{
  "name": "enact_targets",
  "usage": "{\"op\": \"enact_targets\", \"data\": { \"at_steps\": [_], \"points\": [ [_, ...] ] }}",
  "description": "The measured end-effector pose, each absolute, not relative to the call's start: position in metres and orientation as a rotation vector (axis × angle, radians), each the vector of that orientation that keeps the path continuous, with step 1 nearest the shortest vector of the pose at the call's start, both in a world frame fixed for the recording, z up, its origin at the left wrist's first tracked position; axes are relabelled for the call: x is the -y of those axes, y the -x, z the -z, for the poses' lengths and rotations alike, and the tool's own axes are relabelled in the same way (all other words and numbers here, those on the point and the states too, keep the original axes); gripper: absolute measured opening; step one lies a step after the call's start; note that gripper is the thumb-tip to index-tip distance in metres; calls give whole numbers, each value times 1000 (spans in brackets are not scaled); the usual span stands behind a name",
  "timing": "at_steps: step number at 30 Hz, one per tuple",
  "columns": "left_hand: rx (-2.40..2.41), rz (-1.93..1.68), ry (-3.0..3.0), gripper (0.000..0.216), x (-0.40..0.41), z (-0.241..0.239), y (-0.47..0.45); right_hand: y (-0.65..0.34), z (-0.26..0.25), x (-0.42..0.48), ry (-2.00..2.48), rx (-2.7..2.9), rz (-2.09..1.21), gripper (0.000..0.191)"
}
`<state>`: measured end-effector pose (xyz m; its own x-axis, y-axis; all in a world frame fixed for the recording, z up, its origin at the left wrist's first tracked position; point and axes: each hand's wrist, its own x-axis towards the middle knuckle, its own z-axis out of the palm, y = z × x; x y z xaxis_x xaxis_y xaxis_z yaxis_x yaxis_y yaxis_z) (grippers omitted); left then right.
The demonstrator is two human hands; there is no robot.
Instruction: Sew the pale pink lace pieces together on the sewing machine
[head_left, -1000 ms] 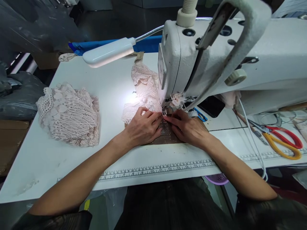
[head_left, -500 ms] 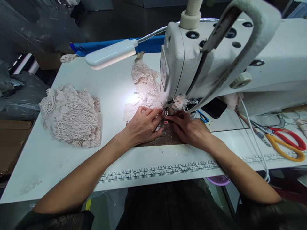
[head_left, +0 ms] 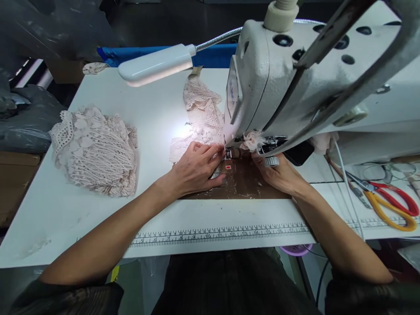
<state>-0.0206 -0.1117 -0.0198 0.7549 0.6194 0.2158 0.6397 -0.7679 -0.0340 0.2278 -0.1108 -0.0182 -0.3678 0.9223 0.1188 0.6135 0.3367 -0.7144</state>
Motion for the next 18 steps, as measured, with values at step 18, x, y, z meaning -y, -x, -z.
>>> {"op": "enact_targets", "data": {
  "at_steps": [18],
  "points": [
    [1265,186,2737,60,129,16,18,-226,35,113,1397,1659,-921,26]
  ]
}}
